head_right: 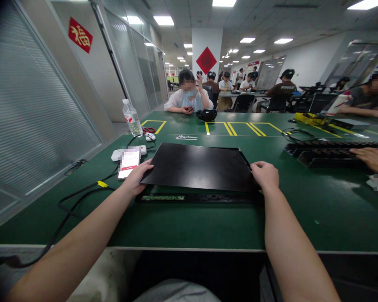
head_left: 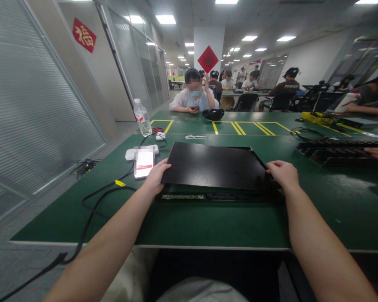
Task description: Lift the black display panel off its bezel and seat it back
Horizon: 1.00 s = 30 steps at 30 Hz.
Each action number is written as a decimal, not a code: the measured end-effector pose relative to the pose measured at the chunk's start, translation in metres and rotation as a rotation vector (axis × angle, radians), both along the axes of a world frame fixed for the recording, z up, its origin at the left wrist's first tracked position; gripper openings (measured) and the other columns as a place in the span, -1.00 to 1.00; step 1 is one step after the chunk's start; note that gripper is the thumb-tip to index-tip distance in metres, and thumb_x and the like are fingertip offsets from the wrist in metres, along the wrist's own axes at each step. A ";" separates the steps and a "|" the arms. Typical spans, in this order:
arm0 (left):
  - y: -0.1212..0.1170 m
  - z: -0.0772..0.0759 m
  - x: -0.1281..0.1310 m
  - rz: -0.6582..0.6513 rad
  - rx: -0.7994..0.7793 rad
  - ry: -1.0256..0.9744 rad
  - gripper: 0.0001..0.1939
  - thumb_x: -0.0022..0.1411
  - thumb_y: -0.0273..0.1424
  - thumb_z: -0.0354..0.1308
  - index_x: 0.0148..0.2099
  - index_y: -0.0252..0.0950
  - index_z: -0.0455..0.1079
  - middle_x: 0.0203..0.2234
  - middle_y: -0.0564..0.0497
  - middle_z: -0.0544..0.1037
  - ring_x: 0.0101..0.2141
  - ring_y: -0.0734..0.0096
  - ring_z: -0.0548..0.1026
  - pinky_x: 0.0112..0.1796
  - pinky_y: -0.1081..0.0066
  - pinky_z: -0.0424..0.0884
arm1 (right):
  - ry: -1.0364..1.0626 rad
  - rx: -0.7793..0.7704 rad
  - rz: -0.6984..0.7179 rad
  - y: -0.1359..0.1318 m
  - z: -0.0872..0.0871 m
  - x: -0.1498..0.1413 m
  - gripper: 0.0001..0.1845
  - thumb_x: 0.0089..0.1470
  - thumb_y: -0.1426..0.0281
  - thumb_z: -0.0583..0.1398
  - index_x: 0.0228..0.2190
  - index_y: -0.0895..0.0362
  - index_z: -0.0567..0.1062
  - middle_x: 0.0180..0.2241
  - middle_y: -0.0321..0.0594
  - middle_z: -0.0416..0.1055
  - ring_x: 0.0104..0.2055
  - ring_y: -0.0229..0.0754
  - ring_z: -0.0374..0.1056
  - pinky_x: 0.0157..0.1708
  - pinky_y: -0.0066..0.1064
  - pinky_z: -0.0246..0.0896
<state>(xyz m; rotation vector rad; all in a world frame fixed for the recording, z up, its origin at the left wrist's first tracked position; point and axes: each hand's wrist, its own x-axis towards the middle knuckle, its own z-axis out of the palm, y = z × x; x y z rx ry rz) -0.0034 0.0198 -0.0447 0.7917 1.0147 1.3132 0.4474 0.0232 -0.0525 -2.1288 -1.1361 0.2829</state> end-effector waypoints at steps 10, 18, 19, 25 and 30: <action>0.003 -0.003 0.000 0.117 -0.055 -0.011 -0.44 0.01 -0.62 0.37 0.12 -0.36 0.61 -0.29 -0.12 0.75 -0.28 0.16 0.71 -0.29 0.35 0.61 | -0.007 0.063 0.031 0.004 -0.008 0.008 -0.76 0.04 0.26 0.29 -0.28 0.04 0.71 -0.44 -0.11 0.61 -0.43 -0.05 0.48 -0.48 -0.34 0.34; 0.005 -0.006 -0.004 0.112 -0.050 -0.028 -0.45 0.05 -0.61 0.43 0.13 -0.36 0.59 -0.25 -0.15 0.75 -0.22 0.16 0.72 -0.24 0.35 0.64 | -0.021 0.050 0.046 0.004 -0.008 0.008 -0.76 0.01 0.28 0.29 -0.28 0.04 0.72 -0.43 -0.08 0.60 -0.41 -0.02 0.49 -0.47 -0.33 0.35; 0.005 -0.005 -0.004 0.112 -0.047 -0.024 -0.46 0.06 -0.61 0.43 0.13 -0.36 0.59 -0.24 -0.15 0.75 -0.21 0.16 0.72 -0.23 0.35 0.64 | -0.024 0.054 0.050 0.004 -0.008 0.008 -0.76 0.01 0.28 0.29 -0.28 0.04 0.72 -0.43 -0.08 0.60 -0.41 -0.02 0.49 -0.47 -0.33 0.35; 0.002 -0.002 -0.001 0.116 -0.058 -0.025 -0.58 0.13 -0.63 0.37 0.07 -0.36 0.61 -0.22 -0.14 0.75 -0.20 0.17 0.72 -0.22 0.36 0.64 | -0.030 0.012 0.036 0.004 -0.006 0.007 -0.79 0.01 0.30 0.28 -0.32 0.04 0.71 -0.42 -0.07 0.61 -0.42 -0.04 0.48 -0.48 -0.33 0.35; 0.004 -0.005 -0.003 0.116 -0.042 -0.017 -0.51 0.08 -0.61 0.43 0.09 -0.35 0.61 -0.20 -0.16 0.75 -0.18 0.13 0.72 -0.21 0.34 0.64 | -0.036 0.000 0.048 0.003 -0.006 0.007 -0.79 0.03 0.30 0.29 -0.30 0.06 0.70 -0.39 -0.07 0.61 -0.41 -0.04 0.49 -0.45 -0.32 0.36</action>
